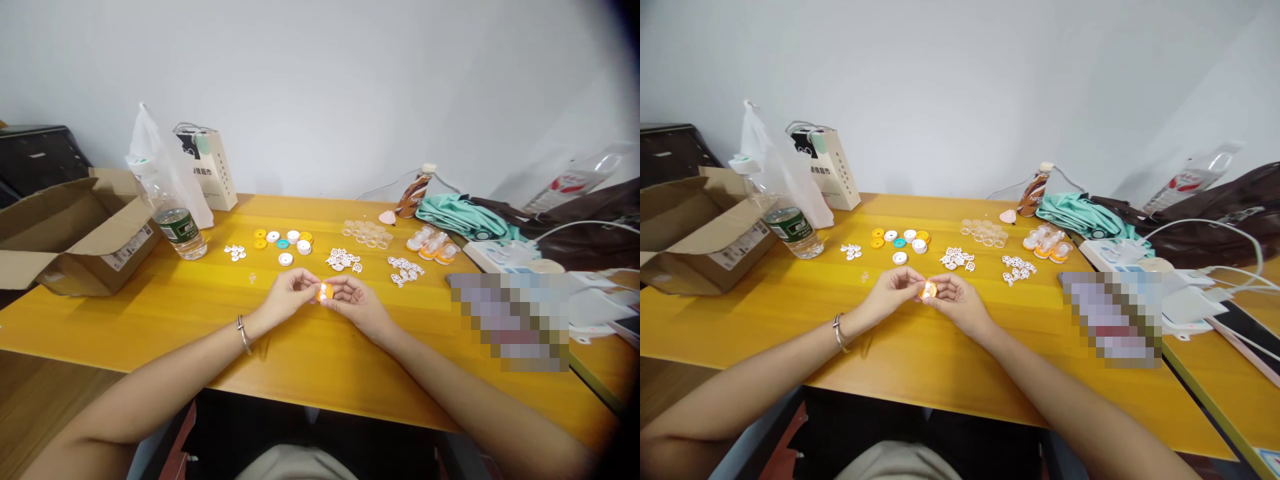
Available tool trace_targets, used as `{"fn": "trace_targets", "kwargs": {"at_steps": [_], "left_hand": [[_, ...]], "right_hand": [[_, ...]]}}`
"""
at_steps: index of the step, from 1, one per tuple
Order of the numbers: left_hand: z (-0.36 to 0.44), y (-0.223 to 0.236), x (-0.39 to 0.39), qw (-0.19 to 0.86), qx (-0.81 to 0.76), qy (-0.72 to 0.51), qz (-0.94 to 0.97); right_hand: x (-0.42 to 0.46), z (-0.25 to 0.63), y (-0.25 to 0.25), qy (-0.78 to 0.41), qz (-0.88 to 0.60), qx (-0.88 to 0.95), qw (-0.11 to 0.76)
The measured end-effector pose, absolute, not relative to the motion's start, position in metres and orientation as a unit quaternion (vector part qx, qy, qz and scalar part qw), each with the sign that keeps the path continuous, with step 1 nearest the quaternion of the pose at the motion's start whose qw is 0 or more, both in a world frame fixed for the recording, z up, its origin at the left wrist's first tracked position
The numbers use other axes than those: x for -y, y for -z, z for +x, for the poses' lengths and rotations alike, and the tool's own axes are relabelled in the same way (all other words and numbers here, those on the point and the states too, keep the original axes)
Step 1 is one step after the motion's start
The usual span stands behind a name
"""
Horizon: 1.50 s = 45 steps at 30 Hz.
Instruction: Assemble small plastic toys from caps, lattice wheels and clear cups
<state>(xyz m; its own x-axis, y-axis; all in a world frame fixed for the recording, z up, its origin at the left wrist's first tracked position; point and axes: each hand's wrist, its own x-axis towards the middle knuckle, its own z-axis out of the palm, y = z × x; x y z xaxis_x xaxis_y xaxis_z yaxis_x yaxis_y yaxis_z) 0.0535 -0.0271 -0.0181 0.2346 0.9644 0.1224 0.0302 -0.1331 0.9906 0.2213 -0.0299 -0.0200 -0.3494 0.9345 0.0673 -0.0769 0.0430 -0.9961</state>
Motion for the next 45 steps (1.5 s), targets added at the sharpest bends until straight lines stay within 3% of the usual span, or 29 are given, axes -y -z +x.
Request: {"fn": "trace_targets", "kwargs": {"at_steps": [14,16,19,22,26,31,38,41,45], "left_hand": [[0.053,0.017,0.028,0.464,-0.415,-0.445,0.644],[0.044,0.01,0.023,0.385,-0.427,-0.421,0.702],[0.02,0.002,0.004,0.179,-0.481,-0.435,0.74],[-0.005,0.005,-0.019,0.112,-0.535,-0.4,0.735],[-0.016,0.017,-0.037,0.131,-0.533,-0.316,0.774],[-0.006,0.017,-0.037,0.156,-0.515,-0.323,0.778],[0.007,-0.005,-0.005,0.51,-0.34,-0.384,0.691],[0.015,-0.01,0.006,0.572,-0.297,-0.362,0.674],[0.022,-0.011,0.011,0.558,-0.301,-0.357,0.686]], "right_hand": [[0.031,0.218,0.022,-0.582,-0.369,0.571,0.446],[0.03,0.22,0.022,-0.572,-0.384,0.571,0.446],[0.028,0.221,0.021,-0.561,-0.403,0.568,0.447],[0.027,0.221,0.022,-0.562,-0.409,0.564,0.445],[0.027,0.219,0.023,-0.561,-0.409,0.567,0.444],[0.028,0.219,0.021,-0.563,-0.407,0.56,0.45],[0.032,0.222,0.017,-0.543,-0.404,0.565,0.472],[0.032,0.221,0.017,-0.528,-0.396,0.566,0.495],[0.032,0.22,0.02,-0.513,-0.386,0.572,0.511]]}}
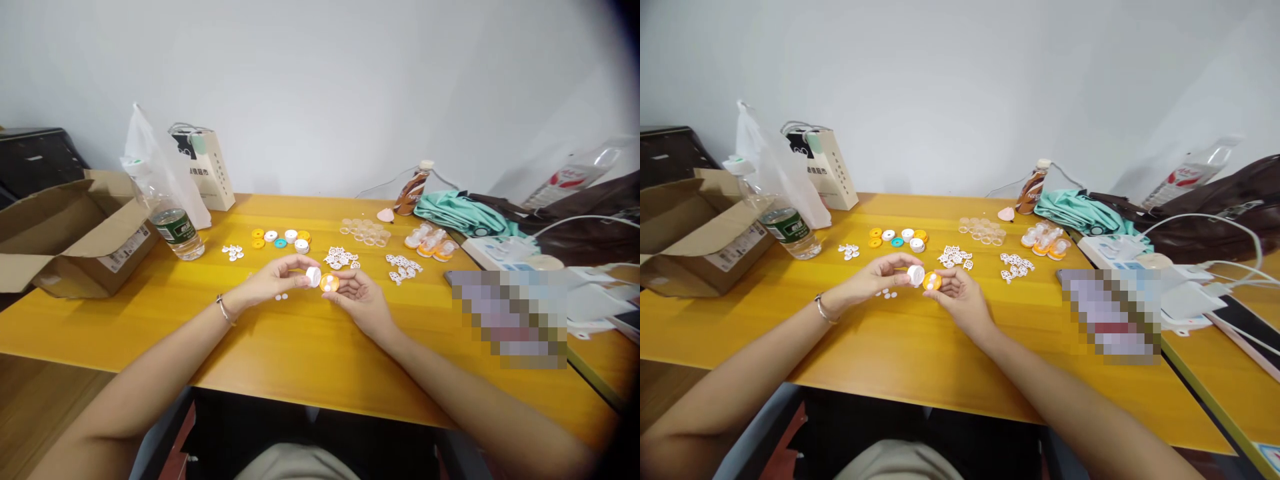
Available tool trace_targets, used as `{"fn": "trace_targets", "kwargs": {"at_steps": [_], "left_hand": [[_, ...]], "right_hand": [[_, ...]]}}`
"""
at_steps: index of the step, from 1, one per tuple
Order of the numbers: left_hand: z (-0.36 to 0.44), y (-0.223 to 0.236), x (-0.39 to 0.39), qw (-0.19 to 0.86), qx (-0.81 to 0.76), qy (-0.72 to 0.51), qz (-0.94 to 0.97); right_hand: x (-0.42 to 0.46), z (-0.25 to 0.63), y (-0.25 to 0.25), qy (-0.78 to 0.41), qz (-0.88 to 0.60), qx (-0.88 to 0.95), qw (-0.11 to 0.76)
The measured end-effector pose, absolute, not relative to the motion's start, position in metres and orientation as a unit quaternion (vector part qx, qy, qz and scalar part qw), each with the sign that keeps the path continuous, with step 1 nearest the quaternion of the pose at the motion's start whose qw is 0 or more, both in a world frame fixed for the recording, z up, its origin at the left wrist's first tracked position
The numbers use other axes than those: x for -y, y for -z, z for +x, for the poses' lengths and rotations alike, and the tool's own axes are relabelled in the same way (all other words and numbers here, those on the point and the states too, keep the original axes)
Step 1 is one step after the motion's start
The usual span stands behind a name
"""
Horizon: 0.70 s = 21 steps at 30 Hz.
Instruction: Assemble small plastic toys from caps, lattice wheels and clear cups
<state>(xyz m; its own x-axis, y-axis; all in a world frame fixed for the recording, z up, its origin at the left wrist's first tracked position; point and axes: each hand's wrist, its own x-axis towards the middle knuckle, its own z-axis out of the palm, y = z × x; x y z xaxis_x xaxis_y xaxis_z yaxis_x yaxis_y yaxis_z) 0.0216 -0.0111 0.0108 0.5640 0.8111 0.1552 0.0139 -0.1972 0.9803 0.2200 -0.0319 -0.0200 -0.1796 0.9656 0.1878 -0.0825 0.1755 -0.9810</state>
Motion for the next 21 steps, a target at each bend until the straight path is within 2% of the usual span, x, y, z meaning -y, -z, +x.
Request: {"fn": "trace_targets", "kwargs": {"at_steps": [6,14,21], "left_hand": [[0.023,-0.007,0.011,0.534,-0.293,-0.376,0.699],[0.031,-0.009,0.017,0.541,-0.274,-0.38,0.698],[0.032,-0.002,0.017,0.491,-0.283,-0.378,0.733]], "right_hand": [[0.032,0.22,0.022,-0.488,-0.394,0.59,0.508],[0.032,0.22,0.02,-0.525,-0.385,0.581,0.489],[0.03,0.219,0.024,-0.529,-0.377,0.574,0.499]]}}
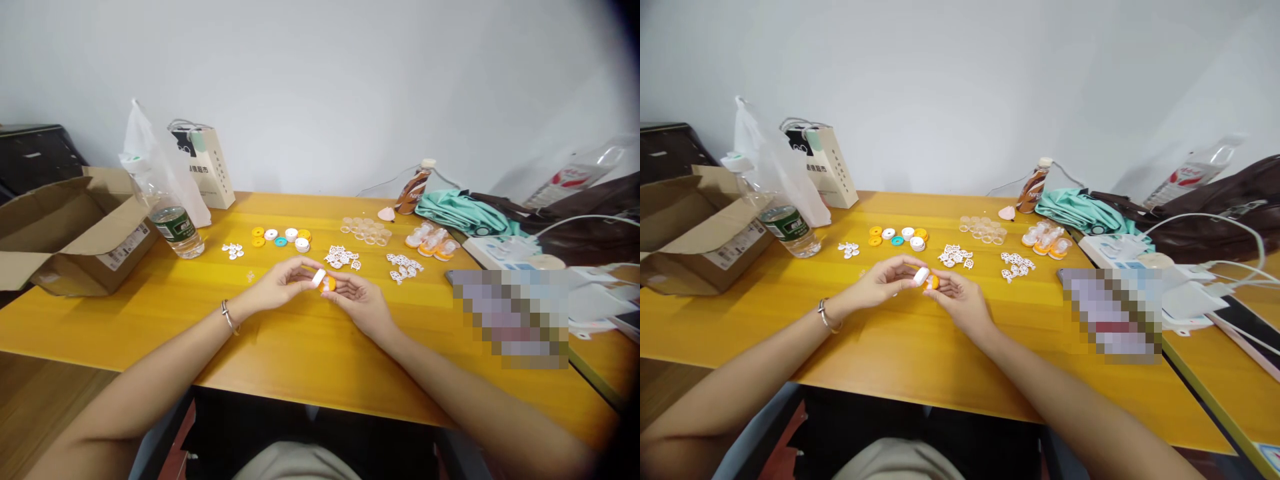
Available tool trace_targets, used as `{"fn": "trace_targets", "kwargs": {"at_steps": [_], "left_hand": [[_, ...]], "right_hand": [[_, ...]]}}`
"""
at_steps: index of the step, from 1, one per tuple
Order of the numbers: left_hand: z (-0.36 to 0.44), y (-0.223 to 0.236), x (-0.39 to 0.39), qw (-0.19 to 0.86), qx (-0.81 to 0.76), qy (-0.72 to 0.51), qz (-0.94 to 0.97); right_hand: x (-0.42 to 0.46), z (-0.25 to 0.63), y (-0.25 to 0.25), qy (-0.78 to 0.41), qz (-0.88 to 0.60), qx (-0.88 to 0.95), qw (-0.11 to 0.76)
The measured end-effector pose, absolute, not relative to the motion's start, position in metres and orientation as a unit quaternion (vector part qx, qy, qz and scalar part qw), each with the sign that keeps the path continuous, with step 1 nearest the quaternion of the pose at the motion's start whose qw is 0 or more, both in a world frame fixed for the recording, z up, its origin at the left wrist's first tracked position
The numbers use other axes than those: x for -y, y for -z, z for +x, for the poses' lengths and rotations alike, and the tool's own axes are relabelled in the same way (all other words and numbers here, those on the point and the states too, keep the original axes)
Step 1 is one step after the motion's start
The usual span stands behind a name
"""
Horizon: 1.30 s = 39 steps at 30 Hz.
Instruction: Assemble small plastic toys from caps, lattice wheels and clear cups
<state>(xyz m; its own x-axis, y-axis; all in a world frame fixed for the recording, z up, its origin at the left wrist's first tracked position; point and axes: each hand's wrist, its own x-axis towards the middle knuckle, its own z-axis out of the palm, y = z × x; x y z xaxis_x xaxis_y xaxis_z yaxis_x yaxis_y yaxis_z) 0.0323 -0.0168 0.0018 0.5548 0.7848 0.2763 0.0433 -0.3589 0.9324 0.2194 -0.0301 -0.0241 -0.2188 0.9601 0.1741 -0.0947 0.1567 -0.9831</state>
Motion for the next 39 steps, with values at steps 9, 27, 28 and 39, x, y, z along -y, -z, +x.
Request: {"fn": "trace_targets", "kwargs": {"at_steps": [9,27,28,39], "left_hand": [[0.035,-0.007,0.028,0.268,-0.303,-0.35,0.845],[0.034,-0.004,0.031,0.23,-0.324,-0.326,0.858],[0.034,-0.004,0.032,0.227,-0.327,-0.323,0.859],[0.033,0.0,0.033,0.147,-0.323,-0.291,0.888]], "right_hand": [[0.03,0.22,0.026,-0.533,-0.367,0.586,0.488],[0.028,0.22,0.033,-0.554,-0.37,0.58,0.47],[0.029,0.22,0.033,-0.553,-0.369,0.58,0.47],[0.032,0.22,0.03,-0.552,-0.368,0.58,0.472]]}}
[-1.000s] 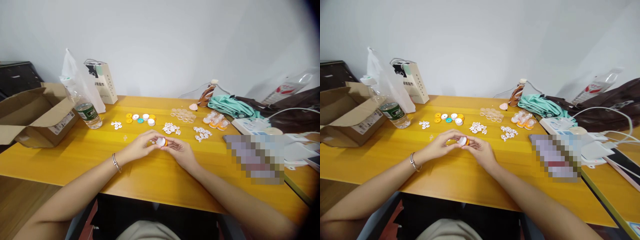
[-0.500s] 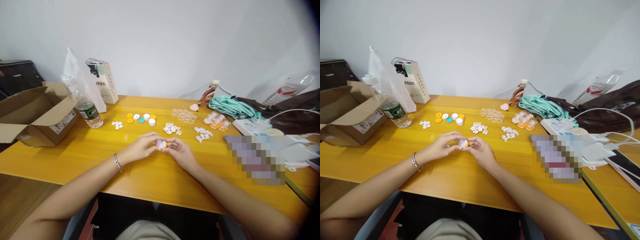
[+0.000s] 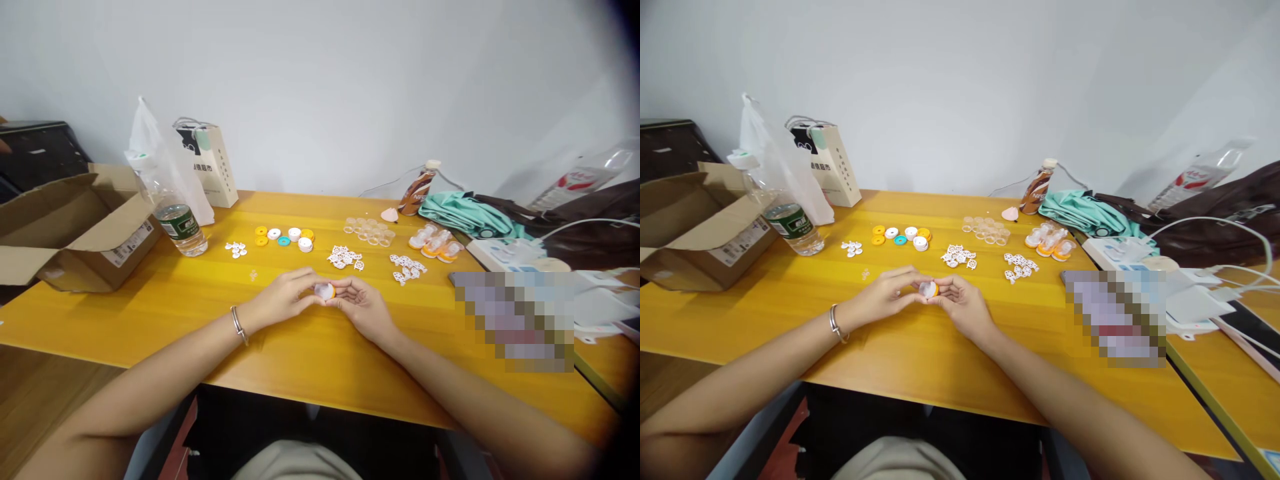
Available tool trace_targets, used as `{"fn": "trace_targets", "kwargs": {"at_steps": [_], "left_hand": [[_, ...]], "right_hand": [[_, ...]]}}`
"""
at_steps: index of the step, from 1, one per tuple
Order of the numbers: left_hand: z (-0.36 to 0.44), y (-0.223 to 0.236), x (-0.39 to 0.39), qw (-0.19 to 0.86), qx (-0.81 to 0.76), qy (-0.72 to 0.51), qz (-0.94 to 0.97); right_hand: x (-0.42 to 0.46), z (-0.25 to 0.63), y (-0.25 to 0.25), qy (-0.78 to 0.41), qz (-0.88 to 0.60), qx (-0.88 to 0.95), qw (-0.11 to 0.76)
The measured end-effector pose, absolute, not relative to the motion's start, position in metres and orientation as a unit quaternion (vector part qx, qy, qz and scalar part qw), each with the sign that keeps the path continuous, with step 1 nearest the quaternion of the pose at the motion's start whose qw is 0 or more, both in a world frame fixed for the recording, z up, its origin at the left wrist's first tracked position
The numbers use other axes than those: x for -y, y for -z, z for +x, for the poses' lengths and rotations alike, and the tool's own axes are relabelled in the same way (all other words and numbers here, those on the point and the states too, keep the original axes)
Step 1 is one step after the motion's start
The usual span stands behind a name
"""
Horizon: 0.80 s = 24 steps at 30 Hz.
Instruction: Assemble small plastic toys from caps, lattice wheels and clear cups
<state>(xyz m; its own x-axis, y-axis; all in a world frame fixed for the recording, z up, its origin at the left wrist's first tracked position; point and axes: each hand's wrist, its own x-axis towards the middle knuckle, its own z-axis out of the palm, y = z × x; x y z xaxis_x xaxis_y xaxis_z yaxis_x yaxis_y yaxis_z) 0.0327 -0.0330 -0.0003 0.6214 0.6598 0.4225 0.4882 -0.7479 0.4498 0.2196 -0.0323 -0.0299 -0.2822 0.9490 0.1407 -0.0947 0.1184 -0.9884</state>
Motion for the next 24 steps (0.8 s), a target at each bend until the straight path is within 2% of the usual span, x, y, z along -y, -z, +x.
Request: {"fn": "trace_targets", "kwargs": {"at_steps": [8,12,18,24], "left_hand": [[0.032,-0.001,0.031,0.164,-0.299,-0.312,0.887],[0.034,0.002,0.026,0.238,-0.348,-0.327,0.846],[0.039,0.006,0.022,0.421,-0.402,-0.376,0.721],[0.036,0.003,0.02,0.451,-0.381,-0.365,0.72]], "right_hand": [[0.029,0.221,0.028,-0.596,-0.372,0.541,0.462],[0.028,0.223,0.027,-0.649,-0.36,0.51,0.435],[0.029,0.225,0.021,-0.724,-0.331,0.466,0.385],[0.027,0.225,0.02,-0.728,-0.328,0.463,0.386]]}}
